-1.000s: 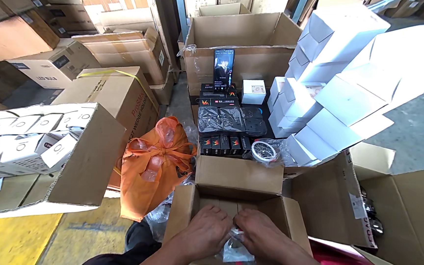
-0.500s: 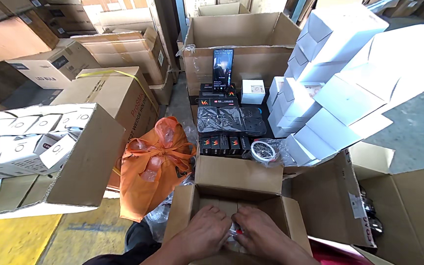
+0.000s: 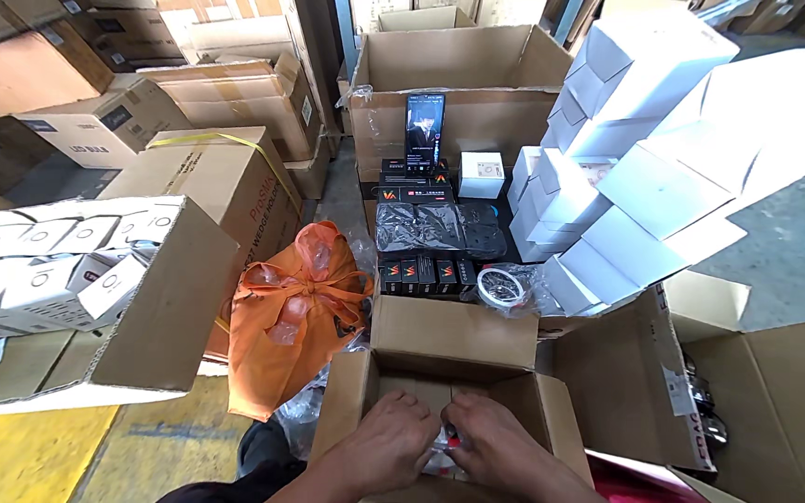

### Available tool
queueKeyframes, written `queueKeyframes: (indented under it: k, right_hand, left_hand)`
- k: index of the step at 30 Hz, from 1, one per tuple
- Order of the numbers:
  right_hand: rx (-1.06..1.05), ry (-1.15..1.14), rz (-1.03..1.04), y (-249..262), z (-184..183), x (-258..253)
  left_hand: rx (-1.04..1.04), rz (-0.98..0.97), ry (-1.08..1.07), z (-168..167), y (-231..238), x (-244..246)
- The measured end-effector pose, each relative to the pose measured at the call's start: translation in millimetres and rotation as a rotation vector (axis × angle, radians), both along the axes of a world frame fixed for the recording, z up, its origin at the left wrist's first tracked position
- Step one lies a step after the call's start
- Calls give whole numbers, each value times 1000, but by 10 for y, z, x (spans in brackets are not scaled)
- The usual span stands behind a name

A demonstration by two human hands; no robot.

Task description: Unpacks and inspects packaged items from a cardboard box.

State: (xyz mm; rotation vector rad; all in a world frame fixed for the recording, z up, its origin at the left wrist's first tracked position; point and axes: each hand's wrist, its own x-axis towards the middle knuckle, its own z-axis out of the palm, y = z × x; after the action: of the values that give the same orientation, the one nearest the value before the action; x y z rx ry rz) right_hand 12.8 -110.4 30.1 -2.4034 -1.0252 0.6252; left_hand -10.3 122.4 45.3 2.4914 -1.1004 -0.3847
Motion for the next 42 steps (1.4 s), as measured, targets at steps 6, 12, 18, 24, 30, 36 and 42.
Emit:
queueKeyframes:
  k: [6, 12, 18, 24, 30, 36, 42]
  right_hand:
    - [42, -25, -7, -19, -19, 11]
    - [43, 1, -14, -25, 27, 23]
    - [67, 16, -25, -36, 49, 20]
    - [80, 15, -26, -24, 73, 29]
    - [97, -4, -26, -7, 69, 49]
    - [104, -18, -98, 36, 73, 71]
    - [99, -23, -173, 51, 119, 129]
  left_hand:
    - [-16, 4, -1, 0, 0, 3]
    - [-26, 2, -16, 16, 4, 10]
    - [-28, 12, -27, 10, 10, 13]
    - [-4, 31, -7, 26, 15, 26]
    - [1, 38, 12, 31, 15, 32]
    - [7, 53, 40, 82, 1, 60]
    - [21, 119, 39, 161, 13, 153]
